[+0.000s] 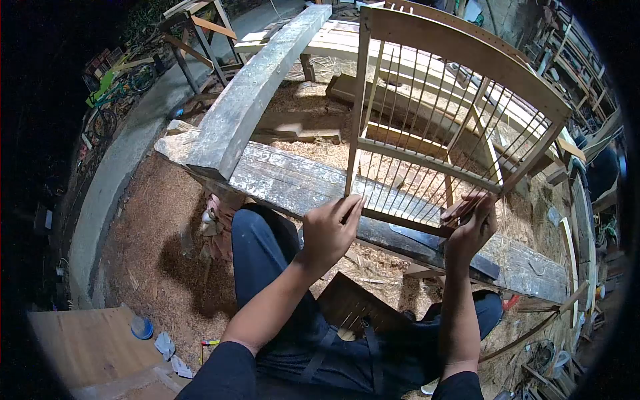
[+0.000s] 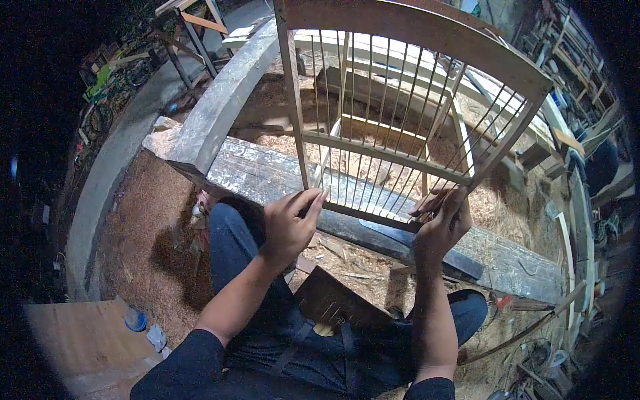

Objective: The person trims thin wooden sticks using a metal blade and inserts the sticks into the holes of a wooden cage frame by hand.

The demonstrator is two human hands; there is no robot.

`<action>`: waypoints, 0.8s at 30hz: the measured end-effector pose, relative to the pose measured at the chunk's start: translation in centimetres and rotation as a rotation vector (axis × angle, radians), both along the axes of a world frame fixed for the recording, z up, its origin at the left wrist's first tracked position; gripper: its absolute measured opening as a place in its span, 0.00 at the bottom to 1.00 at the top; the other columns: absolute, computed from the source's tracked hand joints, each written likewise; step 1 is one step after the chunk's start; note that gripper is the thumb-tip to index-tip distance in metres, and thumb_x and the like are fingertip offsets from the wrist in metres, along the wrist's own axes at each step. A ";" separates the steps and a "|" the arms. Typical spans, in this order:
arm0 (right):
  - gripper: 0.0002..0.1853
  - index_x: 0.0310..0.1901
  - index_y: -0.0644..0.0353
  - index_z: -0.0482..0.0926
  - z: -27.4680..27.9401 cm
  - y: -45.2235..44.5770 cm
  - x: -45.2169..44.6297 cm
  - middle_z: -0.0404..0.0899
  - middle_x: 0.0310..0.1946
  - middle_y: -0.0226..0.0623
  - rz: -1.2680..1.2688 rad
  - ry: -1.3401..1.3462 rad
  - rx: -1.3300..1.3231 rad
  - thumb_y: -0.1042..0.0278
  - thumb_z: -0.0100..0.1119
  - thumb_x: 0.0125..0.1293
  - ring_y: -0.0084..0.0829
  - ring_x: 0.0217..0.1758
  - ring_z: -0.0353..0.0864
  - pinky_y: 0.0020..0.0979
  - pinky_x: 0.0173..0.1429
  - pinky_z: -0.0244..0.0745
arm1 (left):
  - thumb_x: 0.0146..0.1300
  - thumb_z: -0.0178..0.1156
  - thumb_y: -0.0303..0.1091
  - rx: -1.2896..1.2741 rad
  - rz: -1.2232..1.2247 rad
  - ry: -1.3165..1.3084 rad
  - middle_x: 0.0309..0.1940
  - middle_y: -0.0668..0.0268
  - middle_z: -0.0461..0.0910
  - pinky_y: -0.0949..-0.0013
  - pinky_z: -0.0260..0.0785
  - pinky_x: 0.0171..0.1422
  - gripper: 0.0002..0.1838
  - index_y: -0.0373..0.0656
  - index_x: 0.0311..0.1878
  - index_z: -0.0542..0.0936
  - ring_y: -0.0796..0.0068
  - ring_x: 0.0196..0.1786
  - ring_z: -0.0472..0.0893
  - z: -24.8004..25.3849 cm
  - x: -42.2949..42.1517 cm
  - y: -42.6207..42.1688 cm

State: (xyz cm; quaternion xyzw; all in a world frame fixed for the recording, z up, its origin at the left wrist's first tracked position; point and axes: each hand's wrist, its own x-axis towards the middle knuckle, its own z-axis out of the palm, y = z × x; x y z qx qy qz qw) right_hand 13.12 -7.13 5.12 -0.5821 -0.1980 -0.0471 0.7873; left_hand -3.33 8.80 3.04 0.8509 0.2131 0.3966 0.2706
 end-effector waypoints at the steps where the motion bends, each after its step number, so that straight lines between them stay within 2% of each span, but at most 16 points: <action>1: 0.26 0.33 0.65 0.73 0.0 0.1 0.0 0.64 0.15 0.29 0.000 0.000 0.001 0.49 0.40 0.82 0.20 0.17 0.67 0.26 0.22 0.71 | 0.62 0.68 0.28 0.001 0.000 0.000 0.31 0.56 0.86 0.65 0.75 0.34 0.04 0.38 0.39 0.85 0.62 0.31 0.87 0.0 0.1 0.0; 6: 0.27 0.33 0.65 0.73 0.1 -0.1 0.0 0.64 0.15 0.29 0.008 0.014 -0.010 0.49 0.41 0.81 0.21 0.17 0.69 0.26 0.22 0.70 | 0.62 0.68 0.28 -0.010 0.015 -0.020 0.30 0.57 0.85 0.66 0.74 0.33 0.04 0.38 0.39 0.85 0.63 0.31 0.87 0.1 0.2 0.0; 7: 0.27 0.33 0.65 0.73 0.0 -0.2 0.1 0.65 0.16 0.29 0.016 0.013 -0.009 0.48 0.42 0.81 0.21 0.18 0.70 0.27 0.22 0.71 | 0.62 0.68 0.28 0.048 0.012 -0.015 0.29 0.57 0.85 0.67 0.73 0.32 0.05 0.38 0.39 0.86 0.65 0.28 0.86 0.2 0.2 0.2; 11: 0.27 0.34 0.65 0.73 0.1 -0.1 0.0 0.66 0.16 0.30 0.006 -0.035 -0.019 0.47 0.42 0.81 0.21 0.18 0.70 0.27 0.23 0.71 | 0.62 0.68 0.28 -0.002 -0.084 -0.023 0.25 0.57 0.84 0.67 0.71 0.29 0.05 0.39 0.41 0.87 0.68 0.24 0.83 1.3 -0.2 0.8; 18: 0.27 0.33 0.65 0.73 -0.1 -0.3 0.1 0.66 0.16 0.30 0.029 -0.059 0.002 0.47 0.42 0.81 0.21 0.18 0.70 0.27 0.23 0.72 | 0.63 0.68 0.28 0.025 -0.066 -0.085 0.24 0.59 0.84 0.68 0.71 0.29 0.05 0.39 0.40 0.87 0.71 0.23 0.83 1.7 0.1 0.9; 24: 0.27 0.33 0.65 0.73 0.2 -0.2 -0.1 0.66 0.16 0.30 -0.014 -0.045 -0.033 0.48 0.41 0.81 0.21 0.18 0.70 0.27 0.23 0.72 | 0.63 0.68 0.28 0.022 -0.013 -0.008 0.23 0.58 0.83 0.69 0.72 0.29 0.05 0.40 0.40 0.87 0.71 0.24 0.84 2.1 0.3 0.7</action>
